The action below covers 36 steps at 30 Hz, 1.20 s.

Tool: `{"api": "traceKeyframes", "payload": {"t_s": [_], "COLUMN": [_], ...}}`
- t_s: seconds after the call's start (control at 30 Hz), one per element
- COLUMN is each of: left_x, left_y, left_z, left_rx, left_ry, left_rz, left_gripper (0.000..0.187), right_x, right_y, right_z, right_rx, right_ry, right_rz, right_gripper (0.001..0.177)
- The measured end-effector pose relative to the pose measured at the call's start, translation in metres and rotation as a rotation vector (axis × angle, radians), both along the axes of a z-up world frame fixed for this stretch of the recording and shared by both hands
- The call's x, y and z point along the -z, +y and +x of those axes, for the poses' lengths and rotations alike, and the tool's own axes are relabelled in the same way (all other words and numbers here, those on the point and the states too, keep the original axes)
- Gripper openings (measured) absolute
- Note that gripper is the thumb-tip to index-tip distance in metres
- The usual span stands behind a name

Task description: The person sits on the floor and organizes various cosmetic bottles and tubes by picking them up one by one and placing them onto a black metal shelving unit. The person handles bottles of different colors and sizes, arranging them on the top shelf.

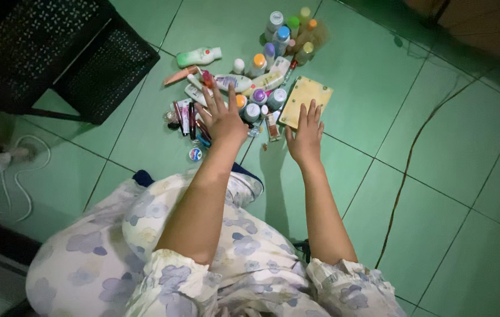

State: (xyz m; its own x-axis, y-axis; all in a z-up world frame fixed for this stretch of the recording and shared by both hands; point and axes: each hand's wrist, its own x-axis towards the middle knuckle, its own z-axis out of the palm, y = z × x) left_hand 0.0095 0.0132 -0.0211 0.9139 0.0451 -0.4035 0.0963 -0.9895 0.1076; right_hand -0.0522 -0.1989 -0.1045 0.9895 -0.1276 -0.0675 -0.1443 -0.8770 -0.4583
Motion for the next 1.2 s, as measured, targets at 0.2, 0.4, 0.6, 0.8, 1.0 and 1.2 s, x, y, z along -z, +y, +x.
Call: {"api": "traceKeyframes", "payload": {"t_s": [0.2, 0.4, 0.6, 0.8, 1.0, 1.2], "left_x": [0.005, 0.001, -0.014, 0.015, 0.034, 0.044], "left_y": [-0.009, -0.011, -0.015, -0.023, -0.035, -0.044], "left_z": [-0.006, -0.003, 0.001, 0.004, 0.006, 0.011], "left_rx": [0.035, 0.064, 0.017, 0.036, 0.087, 0.111], "left_ry": [0.095, 0.124, 0.163, -0.028, 0.026, 0.177], "left_rz": [0.010, 0.065, -0.030, -0.019, 0.014, 0.120], "left_gripper": [0.114, 0.114, 0.114, 0.107, 0.095, 0.076], "right_x": [-0.007, -0.008, 0.006, 0.041, 0.086, 0.089], "right_y": [0.006, 0.009, 0.007, -0.005, -0.018, 0.002], "right_z": [-0.004, -0.006, 0.003, 0.062, 0.114, 0.132], "right_rx": [-0.025, -0.039, -0.045, -0.049, -0.098, -0.200], "right_ry": [0.025, 0.030, 0.044, 0.033, 0.029, 0.185], "right_rz": [0.015, 0.030, 0.021, 0.019, 0.026, 0.129], "right_gripper": [0.081, 0.082, 0.082, 0.077, 0.076, 0.069]}}
